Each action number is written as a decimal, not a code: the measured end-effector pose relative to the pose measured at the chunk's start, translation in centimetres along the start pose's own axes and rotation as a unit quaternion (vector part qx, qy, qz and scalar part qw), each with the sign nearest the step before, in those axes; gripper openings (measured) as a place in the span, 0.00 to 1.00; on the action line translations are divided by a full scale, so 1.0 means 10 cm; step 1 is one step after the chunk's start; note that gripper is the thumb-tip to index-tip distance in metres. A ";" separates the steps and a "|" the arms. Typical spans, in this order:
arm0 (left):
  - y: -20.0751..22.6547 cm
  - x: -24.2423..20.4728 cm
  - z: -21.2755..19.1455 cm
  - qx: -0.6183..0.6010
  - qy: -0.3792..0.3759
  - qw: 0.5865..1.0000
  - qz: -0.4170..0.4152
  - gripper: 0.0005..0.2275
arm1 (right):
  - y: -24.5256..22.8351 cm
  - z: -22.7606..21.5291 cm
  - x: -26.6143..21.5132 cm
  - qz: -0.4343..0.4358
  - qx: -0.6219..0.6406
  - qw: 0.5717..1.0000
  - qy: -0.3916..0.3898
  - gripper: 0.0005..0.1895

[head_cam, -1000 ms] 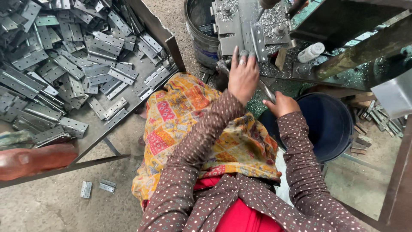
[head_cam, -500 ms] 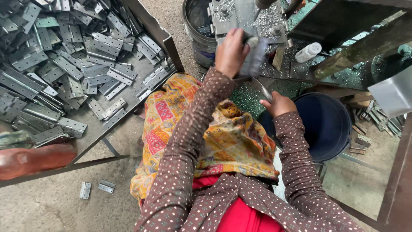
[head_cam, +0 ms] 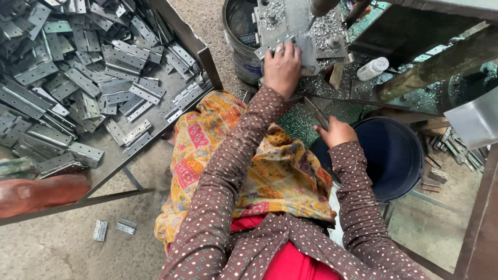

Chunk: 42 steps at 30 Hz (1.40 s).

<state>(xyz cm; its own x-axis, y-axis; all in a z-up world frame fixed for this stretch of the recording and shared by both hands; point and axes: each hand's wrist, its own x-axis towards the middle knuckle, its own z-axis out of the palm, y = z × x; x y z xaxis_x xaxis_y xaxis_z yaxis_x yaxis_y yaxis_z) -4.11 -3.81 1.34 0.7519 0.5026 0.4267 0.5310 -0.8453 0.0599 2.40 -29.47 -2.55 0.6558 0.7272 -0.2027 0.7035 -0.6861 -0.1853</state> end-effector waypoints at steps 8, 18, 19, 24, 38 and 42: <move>-0.41 -0.16 -0.10 0.029 0.040 0.995 -0.091 0.33 | 0.00 0.00 0.01 -0.001 0.004 1.000 -0.009 0.26; 0.37 -0.24 0.04 -0.058 0.035 0.997 -0.023 0.28 | -0.04 -0.08 -0.04 0.030 0.015 0.999 -0.019 0.29; 0.35 -0.20 0.09 -0.055 0.014 0.998 -0.025 0.24 | -0.03 -0.05 -0.03 0.032 0.007 0.999 -0.024 0.29; 0.30 -0.04 0.27 -0.010 -0.024 0.999 -0.021 0.19 | 0.21 0.30 0.05 0.018 0.022 1.000 -0.011 0.28; 0.21 -0.12 0.05 -0.077 -0.014 0.997 -0.012 0.16 | 0.35 0.78 0.09 0.006 0.120 0.993 -0.017 0.30; 0.19 0.07 0.25 -0.066 -0.005 0.998 -0.015 0.17 | 0.37 0.40 0.08 0.028 0.008 0.997 -0.065 0.28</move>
<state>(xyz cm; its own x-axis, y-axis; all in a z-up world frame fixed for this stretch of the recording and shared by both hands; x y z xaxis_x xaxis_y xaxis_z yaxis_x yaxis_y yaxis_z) -1.59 -4.59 -0.49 0.7405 0.5290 0.4145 0.4972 -0.8462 0.1916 4.42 -31.49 -7.25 0.6521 0.6799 -0.3354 0.6620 -0.7263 -0.1850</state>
